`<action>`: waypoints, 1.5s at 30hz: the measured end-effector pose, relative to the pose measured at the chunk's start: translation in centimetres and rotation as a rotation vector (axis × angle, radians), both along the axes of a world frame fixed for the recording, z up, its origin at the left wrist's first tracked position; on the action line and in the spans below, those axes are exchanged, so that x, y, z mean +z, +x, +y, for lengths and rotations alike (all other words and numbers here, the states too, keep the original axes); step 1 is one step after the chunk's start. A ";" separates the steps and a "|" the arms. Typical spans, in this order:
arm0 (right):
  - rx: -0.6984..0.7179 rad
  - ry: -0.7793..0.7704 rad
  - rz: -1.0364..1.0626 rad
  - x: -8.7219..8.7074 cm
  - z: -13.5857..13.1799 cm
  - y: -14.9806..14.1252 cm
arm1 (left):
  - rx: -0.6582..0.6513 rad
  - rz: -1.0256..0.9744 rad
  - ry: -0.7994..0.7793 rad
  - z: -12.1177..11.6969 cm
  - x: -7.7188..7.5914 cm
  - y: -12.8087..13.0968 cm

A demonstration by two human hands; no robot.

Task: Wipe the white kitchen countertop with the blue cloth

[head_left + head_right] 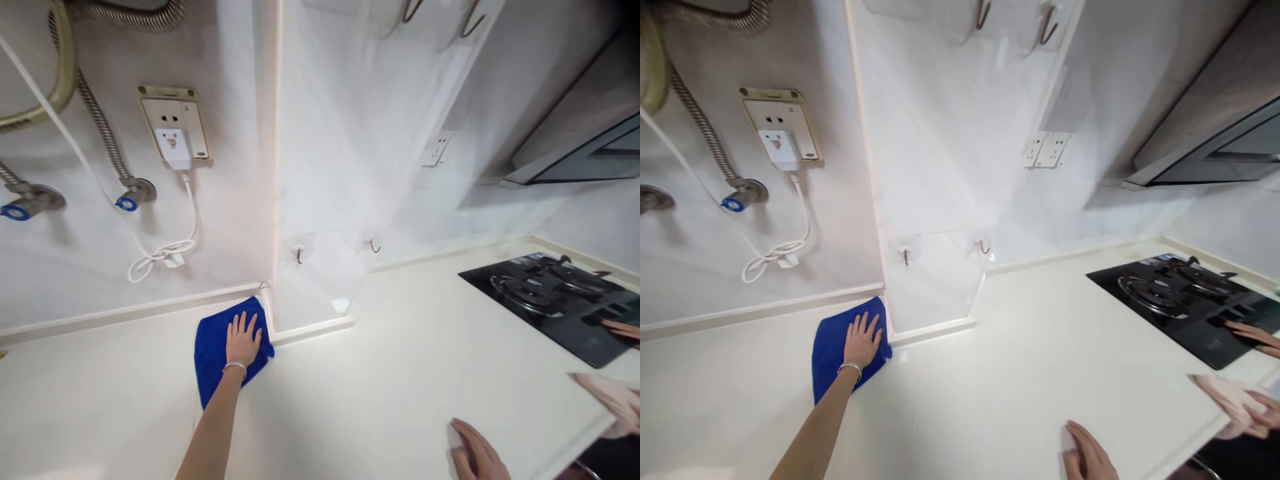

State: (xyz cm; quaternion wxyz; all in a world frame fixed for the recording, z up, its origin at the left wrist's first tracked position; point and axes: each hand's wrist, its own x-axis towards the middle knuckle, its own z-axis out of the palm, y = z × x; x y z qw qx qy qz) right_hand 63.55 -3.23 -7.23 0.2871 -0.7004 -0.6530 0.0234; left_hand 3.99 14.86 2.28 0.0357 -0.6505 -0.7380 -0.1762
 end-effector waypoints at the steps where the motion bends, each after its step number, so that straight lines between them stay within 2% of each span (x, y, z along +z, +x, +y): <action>1: -0.004 0.002 0.012 0.0 -0.1 -0.2 | 0.000 0.006 0.006 -1.2 -0.1 0.4; 6: 0.008 0.047 0.020 0.0 0.0 -0.8 | -0.007 0.046 0.033 -7.6 -0.7 3.4; 11: 0.019 0.164 -0.063 0.3 0.7 -1.5 | -0.034 0.087 0.097 -12.5 -2.3 8.9; 15: 0.033 0.276 -0.149 0.0 1.0 -2.0 | -0.136 0.073 0.148 -15.0 -3.8 13.7; 19: 0.043 0.319 -0.180 -0.6 1.3 -2.1 | -0.255 0.049 0.142 -16.0 -4.8 17.3; 25: 0.015 0.288 -0.098 0.1 1.1 -2.9 | -0.403 -0.009 -0.009 -14.4 -3.8 20.6; 37: -0.040 0.157 -0.001 1.5 0.4 -3.2 | -0.613 -0.122 -0.105 -7.7 -2.7 30.0; 41: -0.046 0.122 0.018 1.6 0.4 -2.9 | -0.668 -0.154 -0.128 -4.4 -1.9 31.5; 45: -0.057 0.074 0.030 2.1 0.3 -2.7 | -0.684 -0.182 -0.114 -2.3 -1.5 31.1</action>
